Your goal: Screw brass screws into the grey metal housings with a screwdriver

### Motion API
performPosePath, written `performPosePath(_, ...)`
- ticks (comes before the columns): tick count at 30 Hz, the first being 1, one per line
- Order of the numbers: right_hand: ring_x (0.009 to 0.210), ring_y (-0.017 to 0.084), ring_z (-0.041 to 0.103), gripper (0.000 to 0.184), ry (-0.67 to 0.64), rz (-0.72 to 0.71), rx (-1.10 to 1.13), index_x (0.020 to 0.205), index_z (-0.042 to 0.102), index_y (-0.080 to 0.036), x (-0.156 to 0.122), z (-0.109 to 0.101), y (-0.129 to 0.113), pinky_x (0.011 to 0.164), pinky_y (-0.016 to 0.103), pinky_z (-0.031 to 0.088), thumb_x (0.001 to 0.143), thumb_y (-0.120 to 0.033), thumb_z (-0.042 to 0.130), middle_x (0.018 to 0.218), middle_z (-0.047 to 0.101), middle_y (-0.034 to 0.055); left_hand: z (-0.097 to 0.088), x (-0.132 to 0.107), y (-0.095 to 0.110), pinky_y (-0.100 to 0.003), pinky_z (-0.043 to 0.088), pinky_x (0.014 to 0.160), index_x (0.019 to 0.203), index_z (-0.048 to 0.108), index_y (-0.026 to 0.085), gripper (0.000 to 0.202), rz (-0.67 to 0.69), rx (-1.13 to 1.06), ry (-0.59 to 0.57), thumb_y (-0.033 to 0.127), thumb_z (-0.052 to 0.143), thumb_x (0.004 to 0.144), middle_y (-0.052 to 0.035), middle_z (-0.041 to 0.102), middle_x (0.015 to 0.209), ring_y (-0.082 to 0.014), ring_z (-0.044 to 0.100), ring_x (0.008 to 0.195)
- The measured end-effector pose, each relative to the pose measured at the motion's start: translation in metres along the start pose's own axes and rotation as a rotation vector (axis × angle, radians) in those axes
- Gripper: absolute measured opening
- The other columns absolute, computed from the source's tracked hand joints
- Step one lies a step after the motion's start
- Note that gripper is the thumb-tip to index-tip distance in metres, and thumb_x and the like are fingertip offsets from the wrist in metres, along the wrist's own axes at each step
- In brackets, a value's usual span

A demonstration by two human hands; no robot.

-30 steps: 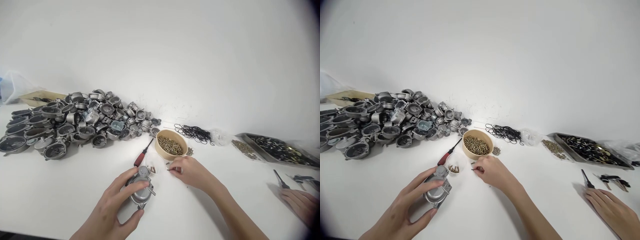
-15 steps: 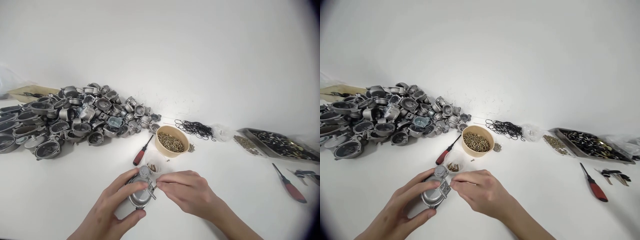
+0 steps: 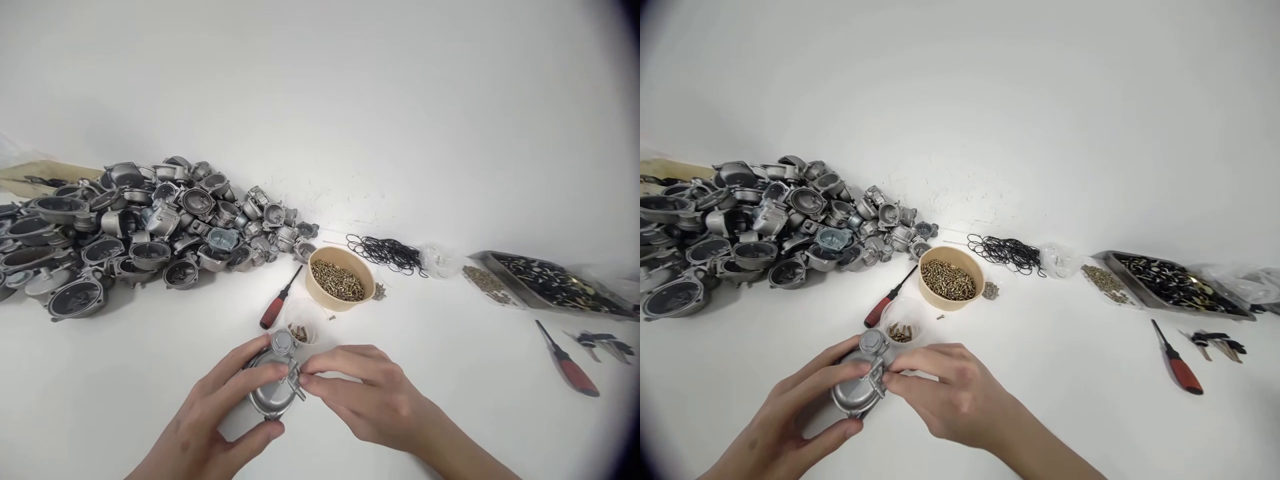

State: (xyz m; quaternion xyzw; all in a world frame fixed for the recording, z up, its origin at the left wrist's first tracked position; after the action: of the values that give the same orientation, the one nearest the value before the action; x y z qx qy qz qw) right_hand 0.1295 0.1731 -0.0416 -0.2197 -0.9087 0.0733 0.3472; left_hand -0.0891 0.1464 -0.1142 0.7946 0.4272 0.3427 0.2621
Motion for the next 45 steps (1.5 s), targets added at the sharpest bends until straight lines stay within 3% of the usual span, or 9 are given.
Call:
performPosePath(7,0.074,0.010,0.066,0.012,0.032,0.077,0.141,0.095,0.071,-0.014,0.007,0.006,0.002,0.068,0.022,0.055,0.091,-0.005,0.063,0.091,0.074,0.0034,-0.001,0.002,0.000,-0.037,0.055,0.110,0.141,0.054,0.036,0.046,0.016,-0.043,0.015,0.036,0.066,0.097,-0.0069,0.046,0.156,-0.0275,0.057,0.136)
performPosePath(13,0.057,0.009,0.060,0.012,0.080,0.198,0.040,0.088,0.071,-0.019,0.003,-0.021,0.029,0.054,0.022,0.048,0.092,-0.012,0.062,0.070,0.071,-0.0022,-0.010,0.010,0.010,-0.037,0.062,0.091,0.131,0.062,0.035,0.037,0.068,-0.104,0.120,0.043,0.067,0.095,-0.0079,0.034,0.158,-0.0282,0.060,0.122)
performPosePath(15,0.053,0.009,0.056,0.019,-0.020,0.347,-0.075,0.081,0.071,-0.020,-0.002,-0.024,0.049,0.053,0.024,0.044,0.095,-0.017,0.059,0.065,0.068,-0.0027,-0.012,0.011,0.013,-0.037,0.062,0.086,0.129,0.062,0.034,0.036,0.071,-0.108,0.141,0.045,0.068,0.094,-0.0082,0.032,0.158,-0.0268,0.061,0.114)
performPosePath(19,0.068,0.016,0.065,0.024,-0.430,0.665,-0.439,0.092,0.077,-0.024,-0.015,-0.014,0.079,0.060,0.028,0.040,0.098,-0.023,0.054,0.084,0.077,-0.0001,-0.015,0.008,0.015,-0.037,0.059,0.084,0.129,0.059,0.032,0.039,0.042,-0.079,0.168,0.037,0.072,0.092,-0.0090,0.035,0.155,-0.0229,0.062,0.103)
performPosePath(22,0.073,0.017,0.066,0.026,-0.547,0.801,-0.567,0.094,0.077,-0.027,-0.018,-0.007,0.080,0.058,0.027,0.034,0.099,-0.025,0.052,0.088,0.076,0.0012,-0.017,0.006,0.017,-0.034,0.058,0.080,0.129,0.057,0.032,0.043,0.040,-0.060,0.182,0.031,0.074,0.090,-0.0093,0.037,0.153,-0.0197,0.062,0.096)
performPosePath(27,0.071,0.014,0.062,0.036,-0.592,0.849,-0.578,0.075,0.072,-0.021,-0.014,-0.003,0.071,0.056,0.027,0.028,0.100,-0.023,0.046,0.089,0.072,0.0020,-0.017,0.006,0.019,-0.031,0.057,0.077,0.130,0.055,0.032,0.045,0.050,-0.066,0.159,0.029,0.074,0.089,-0.0097,0.040,0.149,-0.0198,0.061,0.097)
performPosePath(34,0.083,0.020,0.067,0.027,-0.593,0.866,-0.522,0.097,0.076,-0.026,-0.015,0.002,0.071,0.063,0.029,0.033,0.099,-0.026,0.049,0.102,0.074,0.0009,-0.013,0.006,0.016,-0.034,0.057,0.094,0.135,0.050,0.030,0.052,0.032,-0.106,0.120,0.027,0.073,0.089,-0.0117,0.046,0.144,-0.0265,0.058,0.122)
performPosePath(38,0.078,0.017,0.066,0.033,-0.574,0.867,-0.515,0.087,0.075,-0.025,-0.014,0.007,0.070,0.060,0.028,0.031,0.100,-0.022,0.045,0.097,0.072,-0.0002,-0.012,0.007,0.015,-0.030,0.059,0.088,0.135,0.051,0.030,0.051,0.034,-0.121,0.110,0.027,0.073,0.089,-0.0117,0.045,0.144,-0.0243,0.062,0.117)
performPosePath(45,0.076,0.017,0.065,0.024,-0.517,0.865,-0.527,0.096,0.075,-0.024,-0.015,0.012,0.070,0.060,0.028,0.030,0.097,-0.025,0.051,0.099,0.073,0.0007,-0.013,0.006,0.016,-0.029,0.058,0.089,0.134,0.051,0.031,0.049,0.049,-0.110,0.104,0.027,0.072,0.090,-0.0111,0.045,0.144,-0.0245,0.062,0.119)
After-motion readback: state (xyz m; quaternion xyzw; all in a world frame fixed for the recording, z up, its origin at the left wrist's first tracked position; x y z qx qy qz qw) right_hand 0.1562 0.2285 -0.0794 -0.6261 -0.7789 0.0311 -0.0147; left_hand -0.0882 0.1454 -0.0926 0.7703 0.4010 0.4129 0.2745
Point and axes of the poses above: each hand's wrist, its own x-axis towards the middle knuckle, its own z-axis out of the palm, y = z × x, the point moved 4 cm from there along x, towards the middle knuckle
